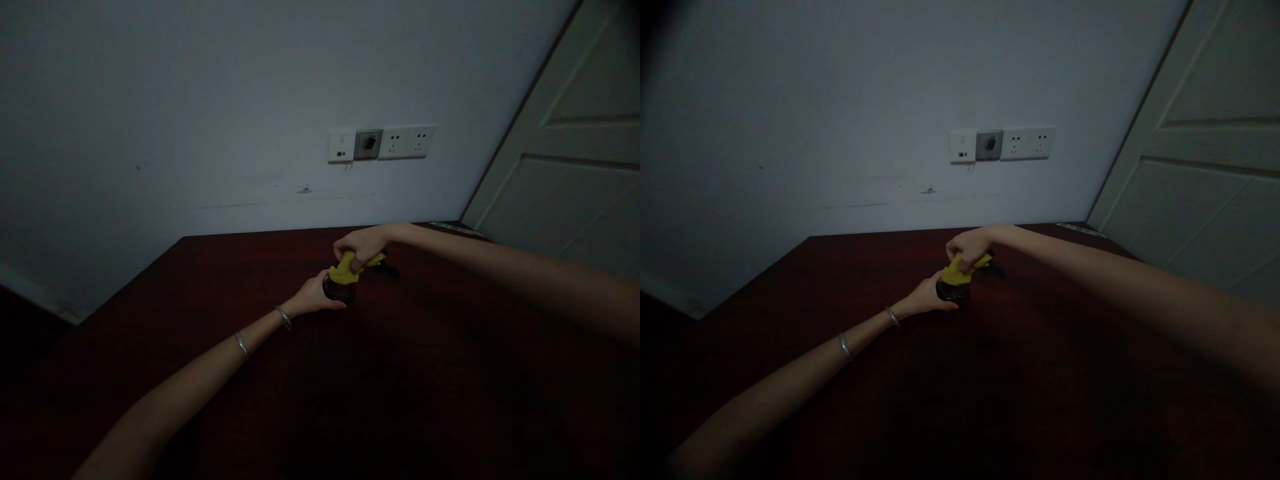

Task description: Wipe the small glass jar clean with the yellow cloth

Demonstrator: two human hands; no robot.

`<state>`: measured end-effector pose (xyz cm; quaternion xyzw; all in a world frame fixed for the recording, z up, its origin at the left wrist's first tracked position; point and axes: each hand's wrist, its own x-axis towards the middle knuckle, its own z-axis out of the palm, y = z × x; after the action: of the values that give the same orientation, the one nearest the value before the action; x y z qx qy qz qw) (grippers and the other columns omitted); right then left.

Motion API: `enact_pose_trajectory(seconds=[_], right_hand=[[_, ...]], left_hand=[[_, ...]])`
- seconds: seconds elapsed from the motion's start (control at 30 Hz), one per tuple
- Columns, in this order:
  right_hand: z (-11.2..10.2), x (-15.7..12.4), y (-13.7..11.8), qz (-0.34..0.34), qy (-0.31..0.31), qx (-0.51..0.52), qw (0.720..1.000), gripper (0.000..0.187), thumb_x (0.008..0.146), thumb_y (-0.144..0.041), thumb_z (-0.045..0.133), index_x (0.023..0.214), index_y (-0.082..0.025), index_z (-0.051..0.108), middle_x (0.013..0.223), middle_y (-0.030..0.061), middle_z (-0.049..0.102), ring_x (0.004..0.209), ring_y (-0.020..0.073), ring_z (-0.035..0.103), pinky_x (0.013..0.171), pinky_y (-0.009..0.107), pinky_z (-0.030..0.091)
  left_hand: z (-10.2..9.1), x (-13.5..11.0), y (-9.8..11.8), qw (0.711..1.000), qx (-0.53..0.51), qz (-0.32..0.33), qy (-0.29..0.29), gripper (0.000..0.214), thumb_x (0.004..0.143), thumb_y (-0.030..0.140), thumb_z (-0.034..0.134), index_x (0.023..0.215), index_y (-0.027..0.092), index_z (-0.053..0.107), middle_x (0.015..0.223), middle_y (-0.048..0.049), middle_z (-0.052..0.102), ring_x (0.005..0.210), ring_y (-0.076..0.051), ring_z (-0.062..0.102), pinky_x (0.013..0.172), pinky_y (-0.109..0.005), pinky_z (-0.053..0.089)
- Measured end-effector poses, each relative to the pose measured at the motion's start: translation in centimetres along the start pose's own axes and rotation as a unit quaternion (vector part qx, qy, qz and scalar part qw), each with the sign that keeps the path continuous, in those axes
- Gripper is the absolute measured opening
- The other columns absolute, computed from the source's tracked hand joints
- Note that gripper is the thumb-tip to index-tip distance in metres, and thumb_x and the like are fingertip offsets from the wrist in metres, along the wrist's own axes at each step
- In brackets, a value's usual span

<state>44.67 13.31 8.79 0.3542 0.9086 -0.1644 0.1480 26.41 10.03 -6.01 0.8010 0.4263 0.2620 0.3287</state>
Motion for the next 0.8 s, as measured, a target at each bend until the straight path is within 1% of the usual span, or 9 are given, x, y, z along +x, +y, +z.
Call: enact_pose_trajectory(seconds=[0.03,0.1,0.2,0.3,0.43,0.53,0.6,0.7,0.8], right_hand=[[-0.1,-0.5,0.3,-0.017,0.041,-0.009,0.999,0.039,0.063,-0.018,0.065,0.101,-0.016,0.056,0.084,0.002,0.06,0.067,0.0137,0.052,0.054,0.025,0.038],[0.1,-1.5,0.6,-0.079,0.119,-0.076,0.987,0.033,0.065,-0.011,0.063,0.097,-0.016,0.057,0.089,0.0045,0.059,0.076,0.0162,0.053,0.061,0.026,0.04],[0.9,-2.7,0.9,-0.189,0.186,-0.223,0.938,0.023,0.077,-0.008,0.056,0.098,-0.018,0.06,0.104,0.0083,0.06,0.095,0.0208,0.052,0.07,0.03,0.042],[2.2,-3.2,1.1,-0.241,0.198,-0.321,0.894,0.024,0.089,-0.013,0.048,0.106,-0.025,0.06,0.117,0.0063,0.06,0.102,0.0221,0.05,0.066,0.031,0.042],[3.6,-2.8,1.4,-0.295,0.189,-0.359,0.865,0.027,0.094,-0.015,0.044,0.111,-0.029,0.06,0.127,0.0026,0.058,0.106,0.0214,0.051,0.063,0.031,0.044],[4.3,-2.1,1.5,-0.309,0.197,-0.355,0.86,0.027,0.091,-0.015,0.048,0.11,-0.03,0.061,0.134,0.0011,0.053,0.109,0.022,0.051,0.063,0.031,0.046],[4.4,-1.9,1.6,-0.289,0.206,-0.348,0.868,0.029,0.09,-0.014,0.051,0.111,-0.031,0.062,0.136,0.0012,0.051,0.108,0.0225,0.051,0.061,0.031,0.046],[4.1,-2.0,1.9,-0.251,0.216,-0.342,0.88,0.034,0.09,-0.014,0.049,0.116,-0.032,0.06,0.132,0.0034,0.055,0.104,0.0221,0.053,0.059,0.03,0.045],[3.6,-2.7,2.3,-0.226,0.228,-0.329,0.888,0.036,0.089,-0.015,0.049,0.121,-0.029,0.058,0.127,0.0068,0.058,0.102,0.0233,0.055,0.059,0.03,0.044]], left_hand=[[0.0,-0.1,0.1,1.0,0.003,-0.001,0.001,0.09,0.052,0.05,0.081,0.127,0.016,0.045,0.117,-0.0125,0.063,0.108,-0.03,0.06,0.09,-0.043,0.048],[0.0,-0.2,0.2,1.0,0.012,-0.007,0.004,0.09,0.051,0.05,0.081,0.126,0.016,0.045,0.116,-0.0123,0.063,0.108,-0.03,0.06,0.091,-0.043,0.048],[0.0,-0.2,0.3,1.0,0.012,-0.012,0.007,0.089,0.052,0.048,0.081,0.126,0.016,0.045,0.116,-0.012,0.063,0.107,-0.031,0.06,0.09,-0.043,0.048],[0.0,-0.1,0.2,1.0,0.009,-0.011,0.009,0.09,0.051,0.047,0.082,0.127,0.016,0.044,0.118,-0.0126,0.062,0.108,-0.032,0.06,0.09,-0.044,0.048],[0.0,0.0,-0.1,1.0,0.001,-0.013,0.007,0.093,0.05,0.048,0.083,0.128,0.016,0.044,0.117,-0.0121,0.062,0.107,-0.031,0.06,0.091,-0.044,0.048],[0.0,0.0,-0.3,1.0,-0.015,0.002,0.006,0.097,0.05,0.047,0.083,0.132,0.016,0.041,0.12,-0.0127,0.061,0.11,-0.031,0.058,0.093,-0.044,0.046],[0.0,0.0,-0.5,0.999,-0.023,0.025,0.002,0.102,0.051,0.048,0.083,0.136,0.015,0.036,0.125,-0.0151,0.057,0.114,-0.031,0.056,0.097,-0.045,0.044],[-0.1,0.1,-0.6,0.997,-0.047,0.053,0.005,0.108,0.05,0.047,0.084,0.139,0.015,0.031,0.131,-0.017,0.052,0.12,-0.032,0.051,0.101,-0.047,0.041],[0.0,0.2,-0.5,0.994,-0.075,0.077,0.0,0.111,0.051,0.045,0.085,0.141,0.015,0.026,0.134,-0.0178,0.048,0.124,-0.033,0.047,0.103,-0.048,0.038]])
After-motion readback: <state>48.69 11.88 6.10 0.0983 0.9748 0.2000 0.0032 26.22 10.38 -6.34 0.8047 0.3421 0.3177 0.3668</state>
